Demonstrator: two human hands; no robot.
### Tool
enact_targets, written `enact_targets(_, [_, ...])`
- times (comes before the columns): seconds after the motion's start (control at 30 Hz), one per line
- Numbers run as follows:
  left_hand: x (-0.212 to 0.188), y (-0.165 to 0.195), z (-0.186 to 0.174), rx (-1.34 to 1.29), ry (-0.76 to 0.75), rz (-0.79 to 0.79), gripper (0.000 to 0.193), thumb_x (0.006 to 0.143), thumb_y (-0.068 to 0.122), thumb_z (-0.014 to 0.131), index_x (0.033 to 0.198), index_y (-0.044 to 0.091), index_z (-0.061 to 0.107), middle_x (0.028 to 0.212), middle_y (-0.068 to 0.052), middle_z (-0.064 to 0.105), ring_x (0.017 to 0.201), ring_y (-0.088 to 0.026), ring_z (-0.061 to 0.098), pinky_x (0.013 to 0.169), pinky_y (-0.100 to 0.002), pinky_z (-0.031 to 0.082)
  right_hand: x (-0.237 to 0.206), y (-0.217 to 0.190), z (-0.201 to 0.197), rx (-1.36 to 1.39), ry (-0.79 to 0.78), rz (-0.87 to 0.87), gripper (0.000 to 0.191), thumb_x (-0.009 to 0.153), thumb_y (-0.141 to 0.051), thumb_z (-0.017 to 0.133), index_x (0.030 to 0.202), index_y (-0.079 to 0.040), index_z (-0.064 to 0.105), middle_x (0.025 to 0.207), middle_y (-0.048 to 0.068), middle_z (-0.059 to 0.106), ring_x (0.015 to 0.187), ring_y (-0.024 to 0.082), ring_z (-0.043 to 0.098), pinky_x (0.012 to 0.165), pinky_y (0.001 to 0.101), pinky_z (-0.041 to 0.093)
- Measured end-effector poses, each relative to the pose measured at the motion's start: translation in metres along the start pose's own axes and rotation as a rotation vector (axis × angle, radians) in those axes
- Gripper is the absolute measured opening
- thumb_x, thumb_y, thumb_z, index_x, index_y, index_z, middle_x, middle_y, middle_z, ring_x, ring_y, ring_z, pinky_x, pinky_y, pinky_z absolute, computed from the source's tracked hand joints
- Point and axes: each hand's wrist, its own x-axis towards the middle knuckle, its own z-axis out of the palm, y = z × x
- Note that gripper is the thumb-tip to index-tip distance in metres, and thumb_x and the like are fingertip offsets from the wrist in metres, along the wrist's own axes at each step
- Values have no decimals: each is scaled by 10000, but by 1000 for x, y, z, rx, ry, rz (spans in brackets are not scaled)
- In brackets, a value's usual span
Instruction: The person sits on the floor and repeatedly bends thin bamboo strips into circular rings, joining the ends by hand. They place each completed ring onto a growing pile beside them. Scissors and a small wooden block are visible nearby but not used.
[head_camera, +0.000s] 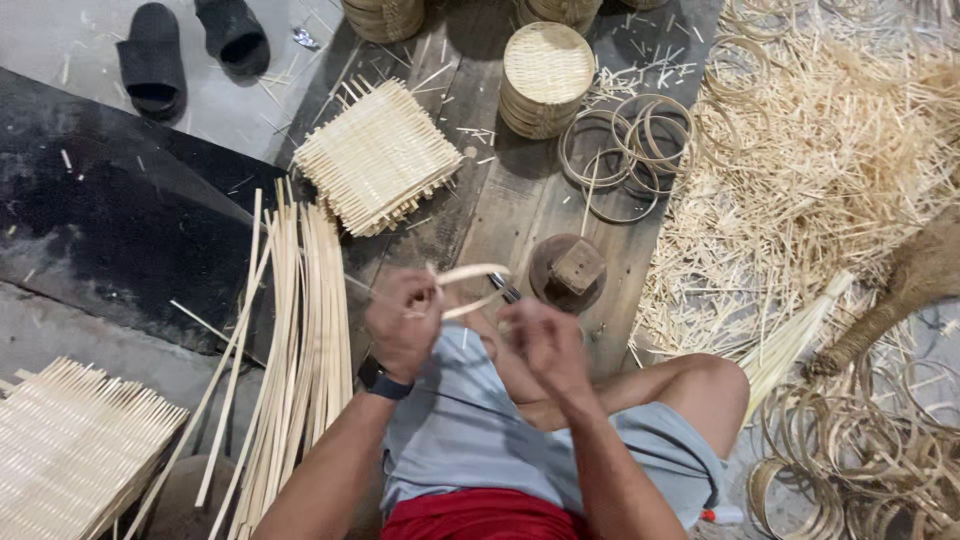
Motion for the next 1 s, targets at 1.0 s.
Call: enact_targets(1.0, [-8, 50, -33, 26, -298, 305, 308, 772, -49, 727, 1060, 54, 696, 960, -83, 672, 887, -281, 666, 762, -420, 542, -30, 29, 19, 1295, -400, 221, 379, 1086, -302, 617, 800, -70, 524, 706, 19, 407, 589, 145, 395, 528, 307, 371])
